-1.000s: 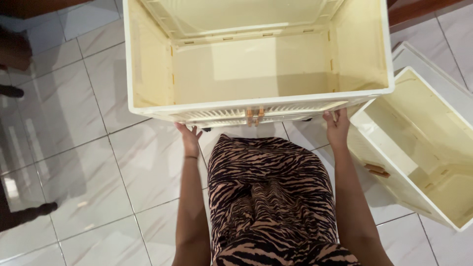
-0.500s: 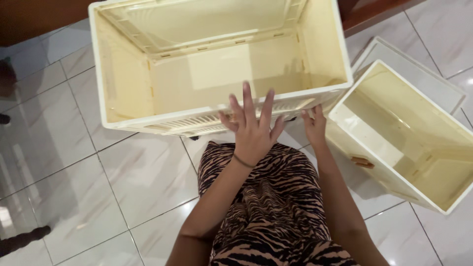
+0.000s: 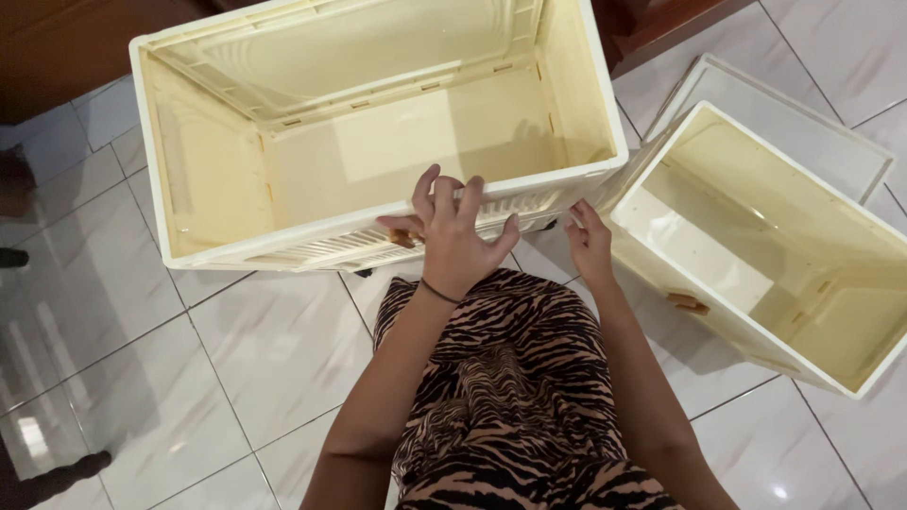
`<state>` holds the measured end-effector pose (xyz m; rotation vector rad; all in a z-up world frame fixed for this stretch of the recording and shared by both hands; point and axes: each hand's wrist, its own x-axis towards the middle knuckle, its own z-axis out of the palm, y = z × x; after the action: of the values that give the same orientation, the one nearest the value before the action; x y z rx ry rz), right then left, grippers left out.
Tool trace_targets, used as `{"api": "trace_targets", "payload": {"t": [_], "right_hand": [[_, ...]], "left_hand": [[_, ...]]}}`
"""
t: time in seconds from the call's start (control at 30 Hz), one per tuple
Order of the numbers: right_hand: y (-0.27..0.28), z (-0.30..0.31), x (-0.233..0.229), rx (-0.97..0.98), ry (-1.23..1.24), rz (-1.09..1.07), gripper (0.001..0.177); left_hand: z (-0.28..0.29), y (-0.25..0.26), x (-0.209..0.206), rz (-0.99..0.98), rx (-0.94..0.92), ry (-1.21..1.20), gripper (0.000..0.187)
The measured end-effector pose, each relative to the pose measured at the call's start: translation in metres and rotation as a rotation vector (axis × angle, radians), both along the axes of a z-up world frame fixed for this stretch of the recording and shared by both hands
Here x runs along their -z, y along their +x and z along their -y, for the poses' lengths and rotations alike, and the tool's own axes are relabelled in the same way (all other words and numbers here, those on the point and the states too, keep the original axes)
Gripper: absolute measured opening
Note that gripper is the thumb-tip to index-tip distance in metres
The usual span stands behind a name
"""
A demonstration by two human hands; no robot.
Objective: The person assembles a plastic storage cabinet by stacking three drawer units and securing them with latches. They then place a lid on top and adjust the assembled unit on the tiled floor.
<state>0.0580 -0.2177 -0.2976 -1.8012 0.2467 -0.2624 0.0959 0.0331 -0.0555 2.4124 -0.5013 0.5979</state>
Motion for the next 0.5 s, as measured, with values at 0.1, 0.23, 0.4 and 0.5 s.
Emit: {"api": "trace_targets", "payload": {"t": [0.1, 0.23, 0.4, 0.5], "right_hand": [[-0.004, 0.0, 0.01, -0.01, 0.01, 0.017, 0.05], [-0.014, -0.004, 0.022, -0.006, -0.005, -0.003, 0.052], [-0.034, -0.016, 0.025, -0.051, 0.095, 0.091, 0.054], [-0.04, -0.022, 0.022, -0.053, 0.137, 0.101, 0.053]], "left_hand": [[-0.006, 0.001, -0.003, -0.026, 0.043, -0.024, 0.06], [-0.015, 0.008, -0.006, -0.033, 0.113, -0.059, 0.062], [-0.031, 0.029, -0.007, 0.018, 0.192, 0.016, 0.062], [-0.038, 0.044, -0.006, -0.053, 0.301, -0.049, 0.059]]}}
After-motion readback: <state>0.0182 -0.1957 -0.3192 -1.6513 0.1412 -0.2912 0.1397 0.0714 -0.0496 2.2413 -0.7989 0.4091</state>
